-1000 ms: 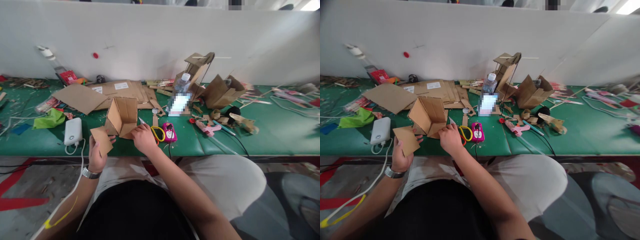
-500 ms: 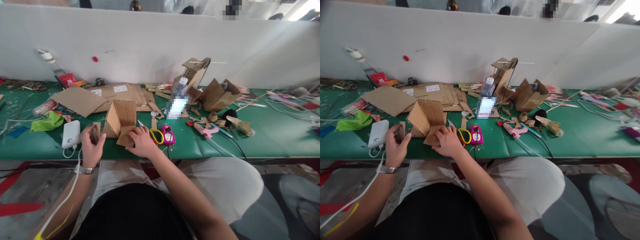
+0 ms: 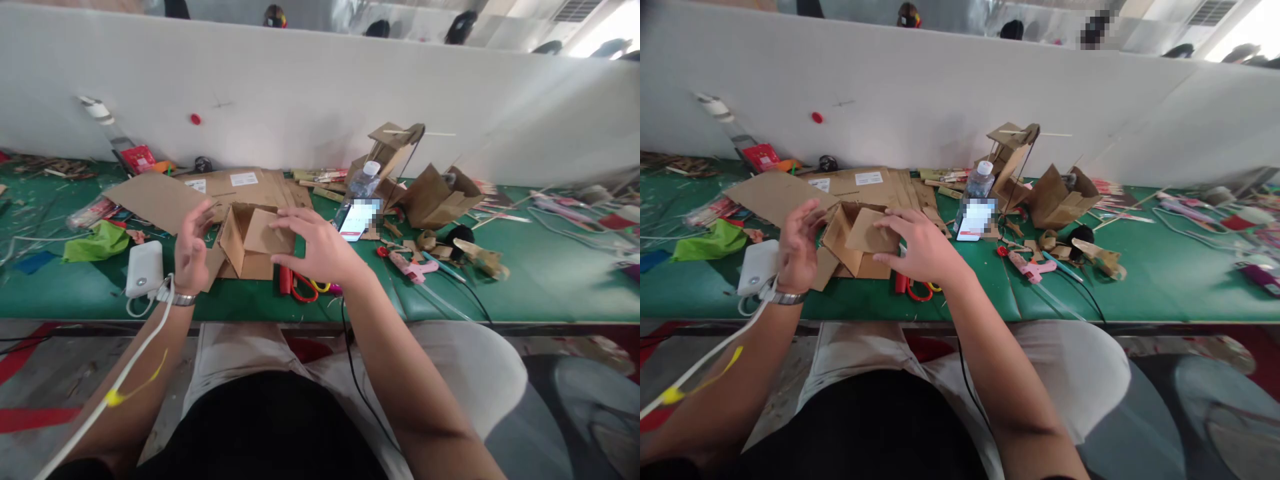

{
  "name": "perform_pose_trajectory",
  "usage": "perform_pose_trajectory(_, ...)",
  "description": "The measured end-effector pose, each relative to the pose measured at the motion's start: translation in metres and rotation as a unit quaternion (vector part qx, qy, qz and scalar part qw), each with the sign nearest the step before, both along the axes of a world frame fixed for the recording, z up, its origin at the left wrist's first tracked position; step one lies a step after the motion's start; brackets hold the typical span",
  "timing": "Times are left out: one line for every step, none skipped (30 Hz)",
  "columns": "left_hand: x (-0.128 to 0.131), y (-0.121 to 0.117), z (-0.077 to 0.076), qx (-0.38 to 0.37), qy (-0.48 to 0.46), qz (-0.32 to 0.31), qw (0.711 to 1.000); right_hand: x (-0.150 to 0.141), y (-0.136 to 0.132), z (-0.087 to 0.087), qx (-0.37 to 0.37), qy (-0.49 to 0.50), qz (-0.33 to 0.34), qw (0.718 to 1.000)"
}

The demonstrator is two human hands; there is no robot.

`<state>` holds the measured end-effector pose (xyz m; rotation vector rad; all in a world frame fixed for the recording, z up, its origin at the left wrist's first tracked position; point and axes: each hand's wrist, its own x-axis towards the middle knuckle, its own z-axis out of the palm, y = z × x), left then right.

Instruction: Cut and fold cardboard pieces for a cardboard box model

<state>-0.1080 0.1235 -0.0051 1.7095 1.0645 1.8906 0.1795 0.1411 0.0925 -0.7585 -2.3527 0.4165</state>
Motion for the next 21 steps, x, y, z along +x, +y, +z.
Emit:
perform_pose_trajectory(0.003, 0.008, 0.004, 0.012, -0.004, -0.034, 0.999, -0.004, 0.006, 0.005, 0.012, -0.006, 0.005, 1.000)
perform_pose_trajectory(0.004, 0.015, 0.007, 0.010, -0.002, -0.065, 0.998, -0.009, 0.012, 0.008, 0.023, -0.012, 0.010, 1.000)
perform_pose_trajectory(0.006, 0.021, 0.008, 0.008, 0.005, -0.093, 0.996, -0.014, 0.017, 0.011, 0.033, -0.019, 0.016, 0.999)
perform_pose_trajectory(0.007, 0.026, 0.009, 0.007, 0.016, -0.115, 0.993, -0.018, 0.021, 0.012, 0.042, -0.026, 0.022, 0.999)
perform_pose_trajectory(0.008, 0.030, 0.009, 0.008, 0.025, -0.130, 0.991, -0.022, 0.025, 0.012, 0.048, -0.034, 0.029, 0.998)
perform_pose_trajectory(0.009, 0.032, 0.009, 0.011, 0.034, -0.138, 0.990, -0.025, 0.027, 0.012, 0.054, -0.041, 0.035, 0.997)
perform_pose_trajectory(0.010, 0.033, 0.008, 0.016, 0.041, -0.139, 0.989, -0.027, 0.029, 0.012, 0.056, -0.048, 0.039, 0.996)
perform_pose_trajectory(0.011, 0.033, 0.006, 0.021, 0.043, -0.134, 0.990, -0.027, 0.030, 0.011, 0.057, -0.053, 0.041, 0.996)
perform_pose_trajectory(0.013, 0.033, 0.005, 0.026, 0.043, -0.125, 0.991, -0.028, 0.030, 0.010, 0.057, -0.056, 0.042, 0.996)
perform_pose_trajectory(0.015, 0.031, 0.004, 0.027, 0.042, -0.117, 0.992, -0.027, 0.030, 0.010, 0.057, -0.057, 0.042, 0.996)
perform_pose_trajectory(0.017, 0.029, 0.004, 0.029, 0.038, -0.112, 0.992, -0.027, 0.029, 0.010, 0.056, -0.059, 0.043, 0.996)
perform_pose_trajectory(0.020, 0.027, 0.004, 0.031, 0.033, -0.111, 0.993, -0.026, 0.029, 0.010, 0.057, -0.062, 0.046, 0.995)
perform_pose_trajectory(0.024, 0.024, 0.005, 0.029, 0.026, -0.112, 0.993, -0.025, 0.028, 0.011, 0.057, -0.065, 0.051, 0.995)
perform_pose_trajectory(0.027, 0.021, 0.006, 0.026, 0.020, -0.115, 0.993, -0.024, 0.028, 0.012, 0.059, -0.069, 0.057, 0.994)
perform_pose_trajectory(0.030, 0.019, 0.007, 0.019, 0.015, -0.118, 0.993, -0.023, 0.027, 0.014, 0.059, -0.073, 0.062, 0.994)
perform_pose_trajectory(0.032, 0.017, 0.008, 0.013, 0.012, -0.116, 0.993, -0.022, 0.026, 0.015, 0.059, -0.076, 0.066, 0.993)
perform_pose_trajectory(0.034, 0.015, 0.008, 0.008, 0.013, -0.113, 0.994, -0.021, 0.026, 0.016, 0.057, -0.078, 0.069, 0.993)
perform_pose_trajectory(0.035, 0.013, 0.009, 0.006, 0.015, -0.109, 0.994, -0.021, 0.025, 0.017, 0.055, -0.079, 0.072, 0.993)
perform_pose_trajectory(0.035, 0.012, 0.009, 0.007, 0.019, -0.106, 0.994, -0.021, 0.025, 0.017, 0.052, -0.078, 0.073, 0.993)
perform_pose_trajectory(0.035, 0.012, 0.010, 0.011, 0.024, -0.106, 0.994, -0.021, 0.025, 0.017, 0.050, -0.077, 0.075, 0.993)
perform_pose_trajectory(0.035, 0.012, 0.010, 0.016, 0.028, -0.109, 0.994, -0.021, 0.025, 0.017, 0.049, -0.075, 0.075, 0.993)
